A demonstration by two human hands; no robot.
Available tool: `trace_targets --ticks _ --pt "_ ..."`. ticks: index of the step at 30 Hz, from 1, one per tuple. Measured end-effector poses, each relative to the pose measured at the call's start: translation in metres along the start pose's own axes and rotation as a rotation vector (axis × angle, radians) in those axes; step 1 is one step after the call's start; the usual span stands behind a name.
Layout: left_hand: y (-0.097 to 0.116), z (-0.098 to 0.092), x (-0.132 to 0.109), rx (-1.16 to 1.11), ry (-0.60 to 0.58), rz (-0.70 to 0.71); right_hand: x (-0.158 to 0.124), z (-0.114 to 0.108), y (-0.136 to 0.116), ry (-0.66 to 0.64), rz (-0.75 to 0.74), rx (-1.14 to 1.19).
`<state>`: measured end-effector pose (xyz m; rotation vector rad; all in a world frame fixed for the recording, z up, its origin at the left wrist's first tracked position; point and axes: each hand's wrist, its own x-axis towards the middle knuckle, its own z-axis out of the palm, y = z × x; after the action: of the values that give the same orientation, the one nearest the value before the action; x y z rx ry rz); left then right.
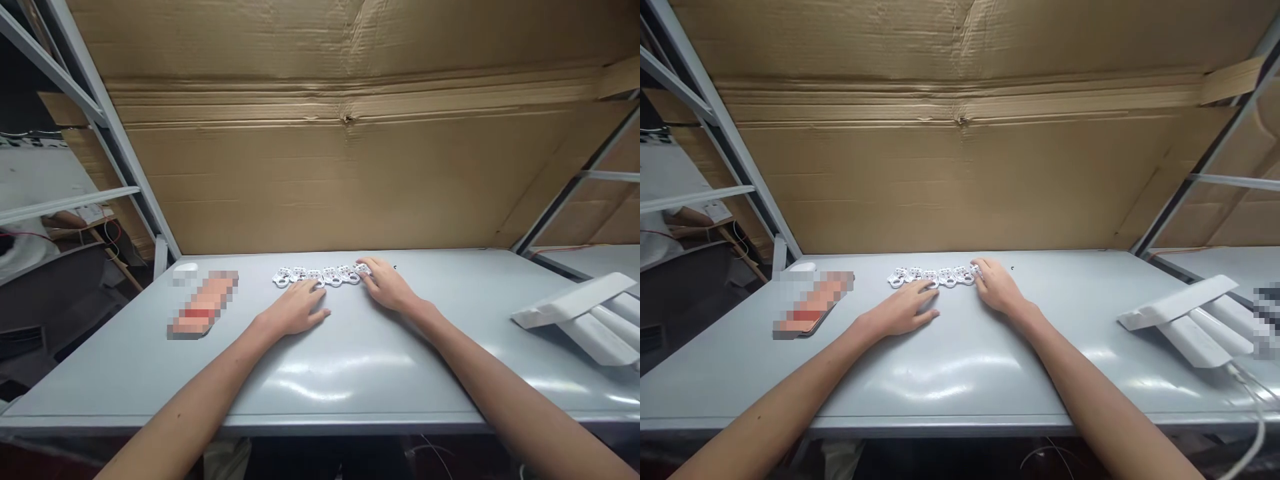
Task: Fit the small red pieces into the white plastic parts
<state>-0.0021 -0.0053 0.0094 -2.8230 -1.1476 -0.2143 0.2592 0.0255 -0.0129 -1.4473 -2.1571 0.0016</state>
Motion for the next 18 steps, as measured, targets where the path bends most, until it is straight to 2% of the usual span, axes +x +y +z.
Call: trace_targets --ticks 6,10,16,18 --pt "0.0 -0.001 0.001 0.0 -0.034 -0.001 -0.002 -0.002 0.02 -0.194 -0.037 0.014" --pt "0.0 -0.001 0.0 -0.013 -0.018 -0.007 -0.003 -0.017 0.011 -0.263 -0.067 0.031" --pt "-0.001 0.0 0.0 -0.038 0.011 0.007 -0.016 -0.043 -0.007 -0.307 0.006 -0.008" --pt "-0.001 0.001 0.0 -0.043 0.019 0.003 -0.022 -0.046 -0.01 -0.276 -0.003 -0.031"
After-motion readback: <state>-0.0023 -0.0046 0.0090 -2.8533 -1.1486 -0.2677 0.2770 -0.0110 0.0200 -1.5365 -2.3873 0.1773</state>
